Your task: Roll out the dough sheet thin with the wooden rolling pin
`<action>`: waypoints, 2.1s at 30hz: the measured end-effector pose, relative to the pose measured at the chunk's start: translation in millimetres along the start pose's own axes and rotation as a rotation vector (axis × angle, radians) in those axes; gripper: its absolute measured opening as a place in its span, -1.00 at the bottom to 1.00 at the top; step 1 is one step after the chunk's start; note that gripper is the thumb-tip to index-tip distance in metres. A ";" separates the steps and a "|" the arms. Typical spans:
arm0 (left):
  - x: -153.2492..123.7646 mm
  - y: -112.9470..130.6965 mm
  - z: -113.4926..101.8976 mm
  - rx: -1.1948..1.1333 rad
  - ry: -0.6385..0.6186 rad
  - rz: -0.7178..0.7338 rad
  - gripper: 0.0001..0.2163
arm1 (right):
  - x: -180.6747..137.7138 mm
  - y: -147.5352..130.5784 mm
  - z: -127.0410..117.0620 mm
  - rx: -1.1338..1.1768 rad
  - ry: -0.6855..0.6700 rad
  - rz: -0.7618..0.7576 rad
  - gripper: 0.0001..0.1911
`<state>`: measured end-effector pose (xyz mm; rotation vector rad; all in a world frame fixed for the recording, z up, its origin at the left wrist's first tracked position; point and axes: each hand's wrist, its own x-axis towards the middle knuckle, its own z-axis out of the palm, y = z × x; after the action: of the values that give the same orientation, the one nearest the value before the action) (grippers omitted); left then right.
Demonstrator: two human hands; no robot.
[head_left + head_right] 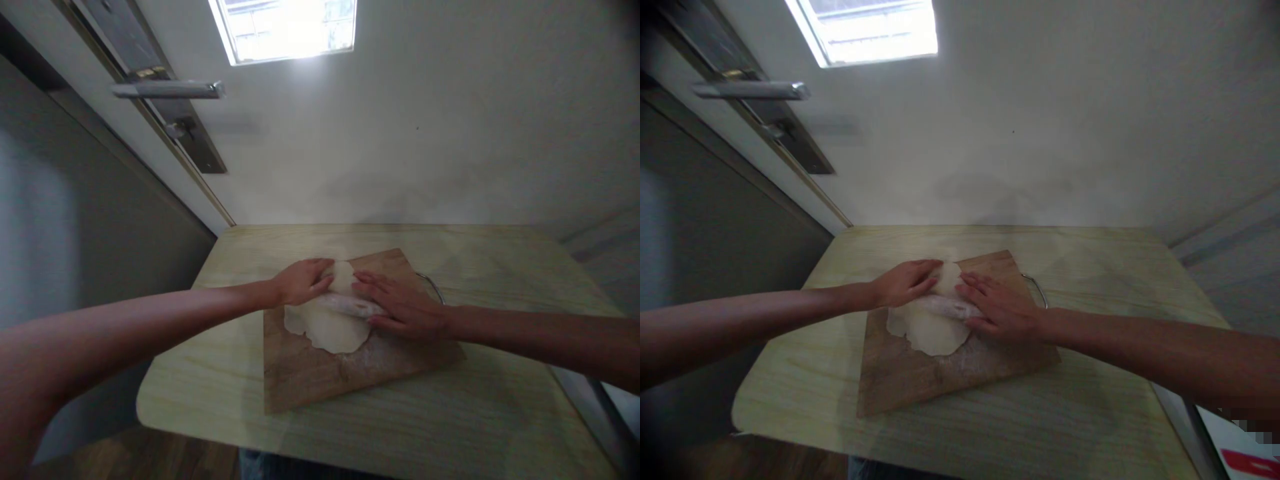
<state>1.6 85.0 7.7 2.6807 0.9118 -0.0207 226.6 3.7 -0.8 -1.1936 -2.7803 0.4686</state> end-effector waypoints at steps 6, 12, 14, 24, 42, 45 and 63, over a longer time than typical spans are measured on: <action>-0.6 0.2 -2.0 -0.037 -0.011 0.071 -0.58 | -0.3 -4.4 3.9 -0.066 0.022 0.022 -0.43; -2.3 -1.4 -0.9 -0.039 -0.029 0.076 -0.57 | -2.4 -5.0 5.1 -0.026 0.030 0.013 -0.42; -2.6 -2.4 -0.1 -0.038 -0.046 0.066 -0.56 | -3.1 -5.7 5.2 -0.012 0.028 0.019 -0.42; 1.1 -5.7 0.3 -0.080 -0.071 -0.010 -0.58 | -2.5 -5.4 5.1 0.032 0.042 0.028 -0.41; 9.9 0.6 7.0 0.124 0.122 -0.373 -0.51 | -1.4 -1.2 18.8 -0.149 0.225 0.250 -0.39; 8.0 1.6 10.7 0.134 0.131 -0.424 -0.51 | -1.2 -0.8 20.4 -0.169 0.245 0.288 -0.41; -65.7 48.1 36.0 0.277 0.399 -0.377 -0.60 | -24.8 -82.4 40.1 -0.378 0.409 0.450 -0.45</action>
<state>-19.0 -0.6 -5.5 2.7637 1.6366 0.3392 178.8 -77.6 -12.4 -1.7677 -2.3006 -0.2755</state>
